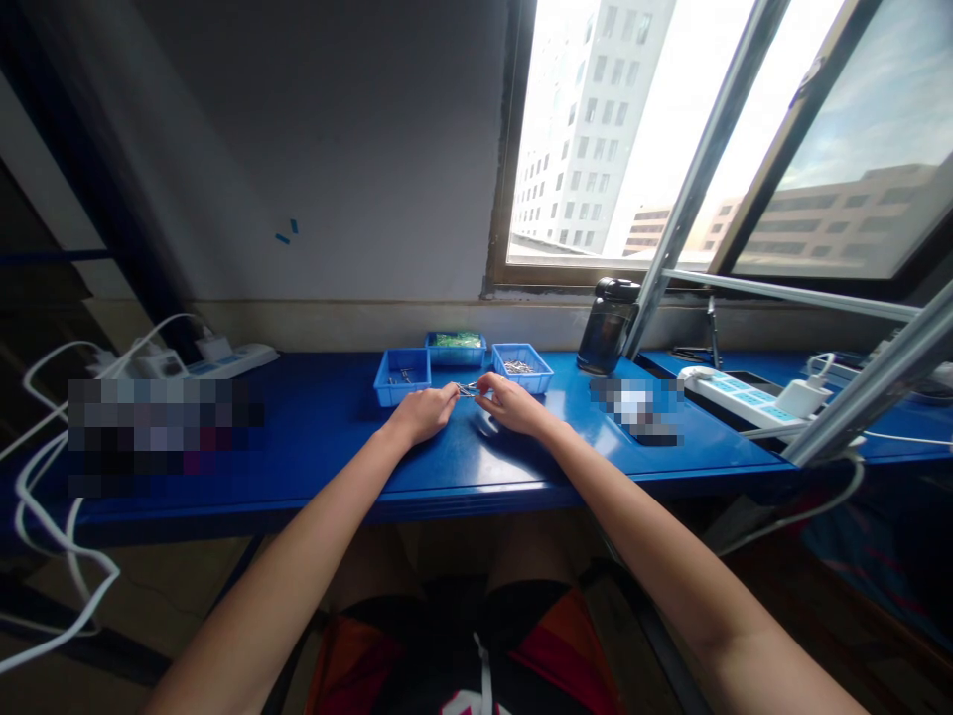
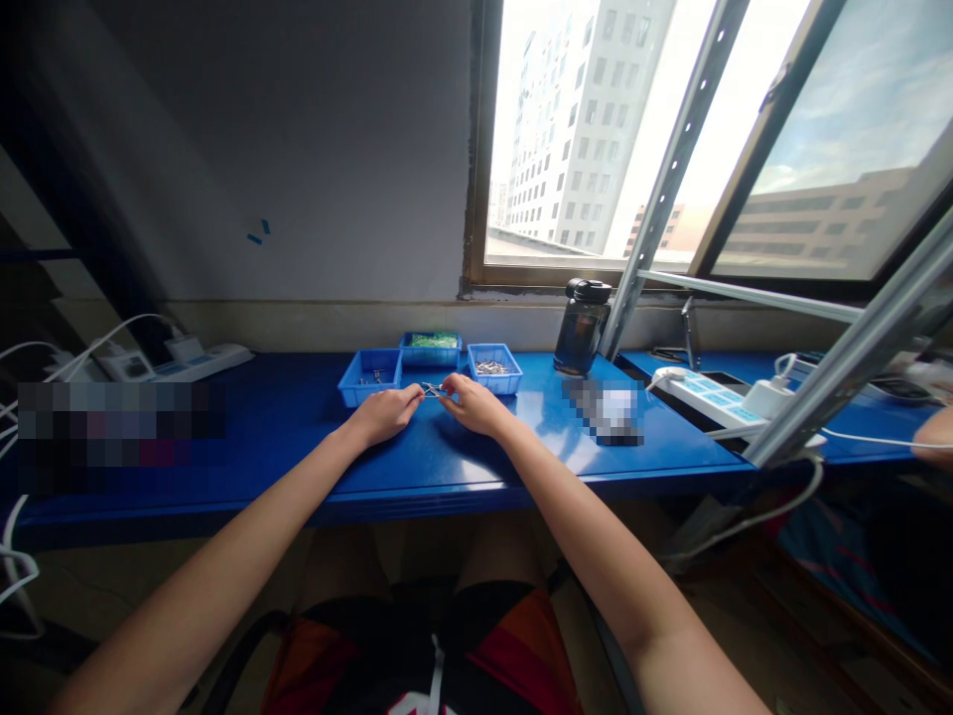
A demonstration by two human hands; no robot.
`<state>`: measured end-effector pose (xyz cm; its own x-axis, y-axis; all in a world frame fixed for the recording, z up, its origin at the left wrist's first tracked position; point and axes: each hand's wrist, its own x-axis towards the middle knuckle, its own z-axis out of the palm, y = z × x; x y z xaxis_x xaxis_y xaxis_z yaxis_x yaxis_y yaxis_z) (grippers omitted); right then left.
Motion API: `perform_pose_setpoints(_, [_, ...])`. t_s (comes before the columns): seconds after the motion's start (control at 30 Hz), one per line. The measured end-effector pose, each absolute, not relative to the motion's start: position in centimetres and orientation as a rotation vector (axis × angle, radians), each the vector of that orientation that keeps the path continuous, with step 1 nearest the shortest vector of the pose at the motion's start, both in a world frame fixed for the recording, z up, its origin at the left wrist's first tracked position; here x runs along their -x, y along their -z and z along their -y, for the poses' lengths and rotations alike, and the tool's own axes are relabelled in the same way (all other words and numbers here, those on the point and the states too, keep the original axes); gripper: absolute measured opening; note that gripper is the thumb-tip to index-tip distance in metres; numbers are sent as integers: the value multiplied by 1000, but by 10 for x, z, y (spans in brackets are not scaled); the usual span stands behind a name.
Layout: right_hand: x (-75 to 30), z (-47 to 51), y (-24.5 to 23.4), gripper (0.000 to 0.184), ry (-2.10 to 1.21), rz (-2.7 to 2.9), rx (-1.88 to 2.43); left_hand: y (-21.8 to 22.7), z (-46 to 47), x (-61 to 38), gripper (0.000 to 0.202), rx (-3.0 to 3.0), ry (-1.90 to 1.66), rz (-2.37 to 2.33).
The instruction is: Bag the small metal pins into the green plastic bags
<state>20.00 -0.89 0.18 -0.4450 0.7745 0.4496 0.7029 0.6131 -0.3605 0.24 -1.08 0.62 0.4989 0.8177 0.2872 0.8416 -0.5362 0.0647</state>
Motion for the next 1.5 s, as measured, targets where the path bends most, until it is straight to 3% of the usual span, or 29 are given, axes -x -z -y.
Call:
perform_pose_setpoints(0.17, [-199, 13, -4, 13, -132, 2348, 1050, -6, 11, -2, 29, 2617, 409, 1481])
perform_pose_setpoints(0.73, [-199, 8, -1, 20, -81, 2293, 1137, -9, 12, -2, 35, 2557, 444, 1551])
perform_pose_setpoints(1.33, [-216, -16, 11, 81, -332, 1789, 1492, -8, 10, 0, 33, 2623, 366, 1546])
perform_pose_setpoints(1.4, [-216, -16, 12, 79, -278, 1808, 1492, -8, 11, 0, 33, 2623, 359, 1548])
perform_pose_setpoints(1.5, [-215, -15, 12, 62, -213, 1881, 1437, -8, 11, -1, 32, 2621, 356, 1555])
